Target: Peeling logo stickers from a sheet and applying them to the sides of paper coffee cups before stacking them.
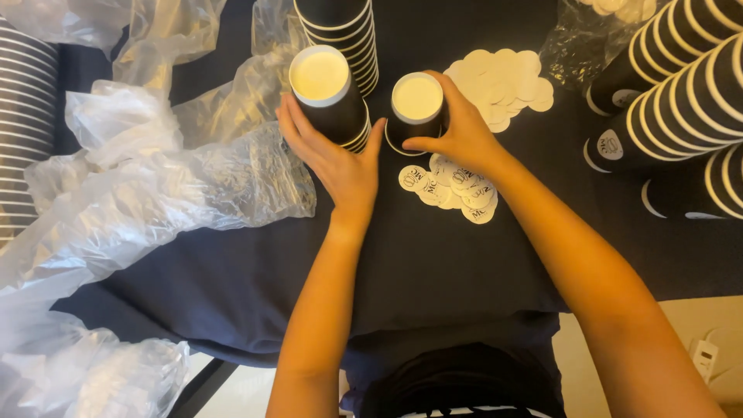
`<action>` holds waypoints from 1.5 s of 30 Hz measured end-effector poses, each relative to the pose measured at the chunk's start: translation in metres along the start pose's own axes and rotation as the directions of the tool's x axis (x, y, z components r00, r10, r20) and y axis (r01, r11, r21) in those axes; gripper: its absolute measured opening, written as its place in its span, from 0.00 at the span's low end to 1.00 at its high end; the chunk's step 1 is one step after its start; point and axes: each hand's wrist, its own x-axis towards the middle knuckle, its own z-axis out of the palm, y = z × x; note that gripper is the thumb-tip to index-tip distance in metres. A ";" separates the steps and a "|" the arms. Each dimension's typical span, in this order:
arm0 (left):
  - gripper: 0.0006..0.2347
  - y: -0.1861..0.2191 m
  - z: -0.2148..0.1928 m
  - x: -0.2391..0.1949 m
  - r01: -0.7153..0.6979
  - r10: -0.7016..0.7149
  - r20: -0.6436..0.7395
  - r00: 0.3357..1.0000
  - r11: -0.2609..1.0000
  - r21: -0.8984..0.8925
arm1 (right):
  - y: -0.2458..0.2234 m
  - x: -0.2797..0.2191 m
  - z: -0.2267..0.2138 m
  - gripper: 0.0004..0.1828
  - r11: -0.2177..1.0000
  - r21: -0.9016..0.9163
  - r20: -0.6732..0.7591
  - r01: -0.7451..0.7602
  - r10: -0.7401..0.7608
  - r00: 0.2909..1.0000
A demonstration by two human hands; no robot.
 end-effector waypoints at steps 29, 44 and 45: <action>0.38 0.023 0.039 -0.027 0.551 -0.290 0.486 0.825 0.605 -0.574 | -0.028 -0.068 -0.071 0.04 0.891 0.324 0.329 -0.317 0.208 0.921; 0.35 0.024 0.017 -0.008 0.561 -0.271 0.623 0.733 0.759 -0.330 | 0.044 -0.062 -0.019 0.09 0.759 0.640 -0.011 -0.118 0.162 0.987; 0.35 0.024 0.017 -0.010 0.562 -0.274 0.622 0.734 0.759 -0.329 | 0.034 -0.063 -0.021 0.09 0.759 0.641 -0.008 -0.119 0.162 0.987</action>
